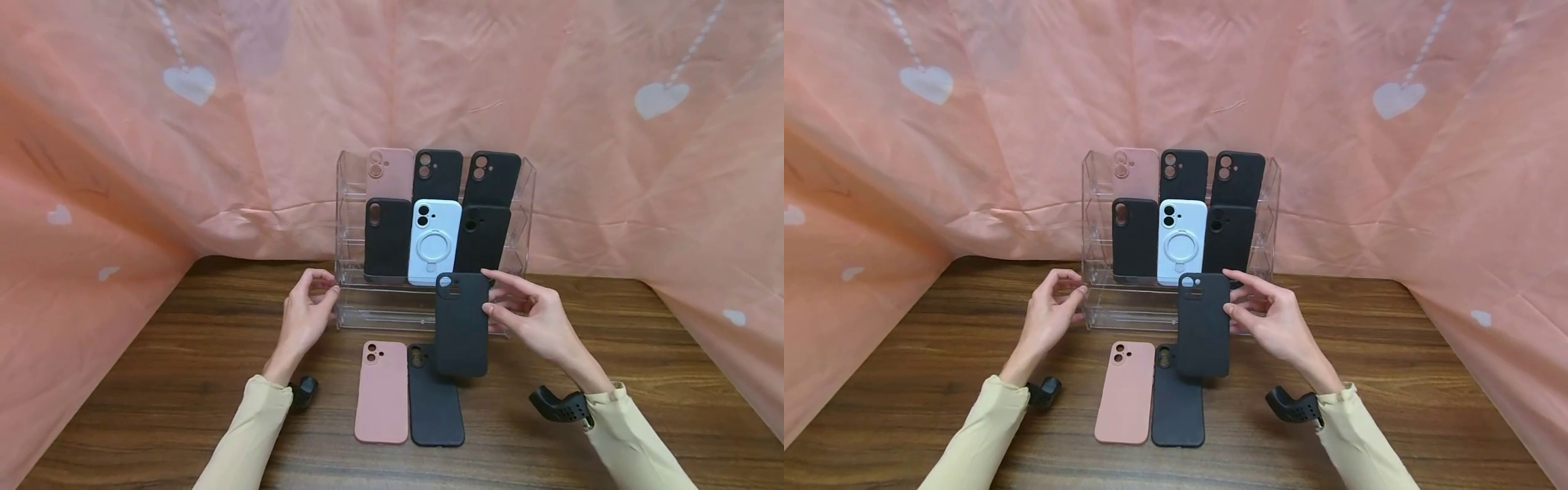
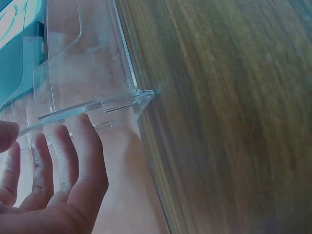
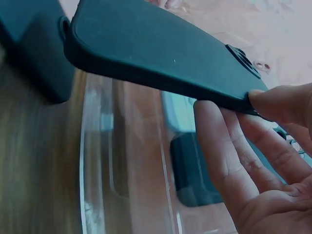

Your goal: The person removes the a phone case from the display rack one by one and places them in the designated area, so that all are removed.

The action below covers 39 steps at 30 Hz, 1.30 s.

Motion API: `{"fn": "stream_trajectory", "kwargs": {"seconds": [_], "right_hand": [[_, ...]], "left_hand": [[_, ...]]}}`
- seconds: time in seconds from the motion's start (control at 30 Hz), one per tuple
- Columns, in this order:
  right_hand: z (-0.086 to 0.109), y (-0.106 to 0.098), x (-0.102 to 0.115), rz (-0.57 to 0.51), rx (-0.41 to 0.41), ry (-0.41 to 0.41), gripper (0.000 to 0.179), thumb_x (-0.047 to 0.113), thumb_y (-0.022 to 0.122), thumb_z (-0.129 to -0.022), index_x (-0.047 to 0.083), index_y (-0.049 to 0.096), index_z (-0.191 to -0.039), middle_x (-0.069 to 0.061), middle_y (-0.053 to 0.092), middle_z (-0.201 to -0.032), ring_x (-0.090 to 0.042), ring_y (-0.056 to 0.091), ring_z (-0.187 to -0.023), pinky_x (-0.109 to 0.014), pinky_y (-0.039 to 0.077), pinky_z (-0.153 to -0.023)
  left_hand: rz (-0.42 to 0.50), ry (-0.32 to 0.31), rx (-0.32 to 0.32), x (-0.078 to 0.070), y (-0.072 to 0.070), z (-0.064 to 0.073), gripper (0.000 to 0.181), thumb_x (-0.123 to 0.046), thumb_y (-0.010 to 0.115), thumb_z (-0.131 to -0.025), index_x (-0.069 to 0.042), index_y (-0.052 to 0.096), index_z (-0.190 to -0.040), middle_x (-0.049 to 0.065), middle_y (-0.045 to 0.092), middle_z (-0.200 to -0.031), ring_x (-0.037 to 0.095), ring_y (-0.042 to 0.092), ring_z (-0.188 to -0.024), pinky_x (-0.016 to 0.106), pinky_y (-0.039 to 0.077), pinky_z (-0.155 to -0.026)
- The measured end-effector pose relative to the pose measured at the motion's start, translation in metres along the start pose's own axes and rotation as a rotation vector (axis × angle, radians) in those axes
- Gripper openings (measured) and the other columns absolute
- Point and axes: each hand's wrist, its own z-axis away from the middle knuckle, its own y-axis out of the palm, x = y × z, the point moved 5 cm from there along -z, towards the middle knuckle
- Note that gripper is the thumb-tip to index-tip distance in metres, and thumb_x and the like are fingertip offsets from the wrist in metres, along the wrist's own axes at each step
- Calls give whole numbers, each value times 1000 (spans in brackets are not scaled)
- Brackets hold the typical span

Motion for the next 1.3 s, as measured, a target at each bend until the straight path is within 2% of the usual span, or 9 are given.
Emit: {"fn": "stream_trajectory", "kwargs": {"seconds": [0.13,0.33,0.67,0.87,1.3], "right_hand": [[5,0,-5,-6,27,9,56,-3,73,-90,4,57,-143,1,69,-98,-11,75,-79,-34,65,-66],[14,-3,-11,-13,62,14,55,-4,72,-90,2,56,-143,-2,71,-96,-16,75,-75,-40,65,-64],[32,-5,-23,-75,129,76,54,-4,68,-93,-5,50,-144,0,70,-96,-12,75,-77,-42,65,-62],[40,-6,-32,-85,131,134,55,-2,70,-93,-5,50,-144,0,69,-97,-12,75,-77,-44,64,-63],[52,-6,-47,-108,160,192,53,-3,69,-93,-4,51,-142,-4,68,-97,-12,73,-74,-44,65,-62]], "left_hand": [[-5,9,-14,-1,-2,-1,19,-10,68,-95,-8,63,-114,18,71,-114,36,76,-97,33,65,-63],[-1,9,-9,-3,-2,-1,20,-10,67,-96,-8,62,-115,18,70,-115,37,75,-99,35,65,-64],[-3,3,-6,-2,0,0,20,-11,67,-97,-8,62,-115,18,70,-114,36,75,-98,36,65,-65],[-1,11,-4,-3,0,0,19,-11,67,-96,-7,62,-115,18,70,-113,40,75,-99,44,66,-67],[-8,12,0,-2,0,0,20,-11,67,-96,-8,62,-115,18,70,-114,40,75,-98,44,65,-67]]}}
